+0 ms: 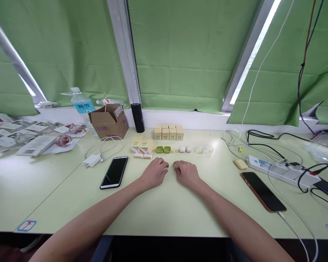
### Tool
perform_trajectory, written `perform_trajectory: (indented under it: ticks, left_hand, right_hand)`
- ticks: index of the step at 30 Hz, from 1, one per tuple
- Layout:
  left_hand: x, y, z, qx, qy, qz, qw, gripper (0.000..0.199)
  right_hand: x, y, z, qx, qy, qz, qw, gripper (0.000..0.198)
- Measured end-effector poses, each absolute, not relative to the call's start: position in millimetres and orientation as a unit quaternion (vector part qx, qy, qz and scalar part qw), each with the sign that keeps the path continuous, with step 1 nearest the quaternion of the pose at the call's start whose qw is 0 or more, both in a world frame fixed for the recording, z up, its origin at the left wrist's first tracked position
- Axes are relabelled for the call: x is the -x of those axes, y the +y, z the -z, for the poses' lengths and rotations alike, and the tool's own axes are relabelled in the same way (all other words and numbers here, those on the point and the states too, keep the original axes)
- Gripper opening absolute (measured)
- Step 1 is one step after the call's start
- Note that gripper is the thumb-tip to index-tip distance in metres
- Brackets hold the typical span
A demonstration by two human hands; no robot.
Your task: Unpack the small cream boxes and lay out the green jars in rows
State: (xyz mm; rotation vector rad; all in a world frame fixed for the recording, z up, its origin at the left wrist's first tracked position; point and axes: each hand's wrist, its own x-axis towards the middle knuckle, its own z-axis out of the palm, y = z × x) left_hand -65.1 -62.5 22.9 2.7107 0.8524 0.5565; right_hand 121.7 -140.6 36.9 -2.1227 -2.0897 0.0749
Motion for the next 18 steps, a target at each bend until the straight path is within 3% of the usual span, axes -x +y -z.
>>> perform_trajectory:
  ticks: [10,18]
  left_hand:
    - [58.8,-62.8,-20.1,-0.938,0.278,-0.184,0.095,0.022]
    - [58.8,-63.2,-19.2,-0.939,0.278,-0.182,0.087,0.021]
  right_hand:
    - [-114.8,-105.3,-45.9,0.724,-0.690,-0.013,-0.018,0.051]
    - [-109.9,-92.2,-49.6,0.729,-0.683,-0.013,-0.045,0.057]
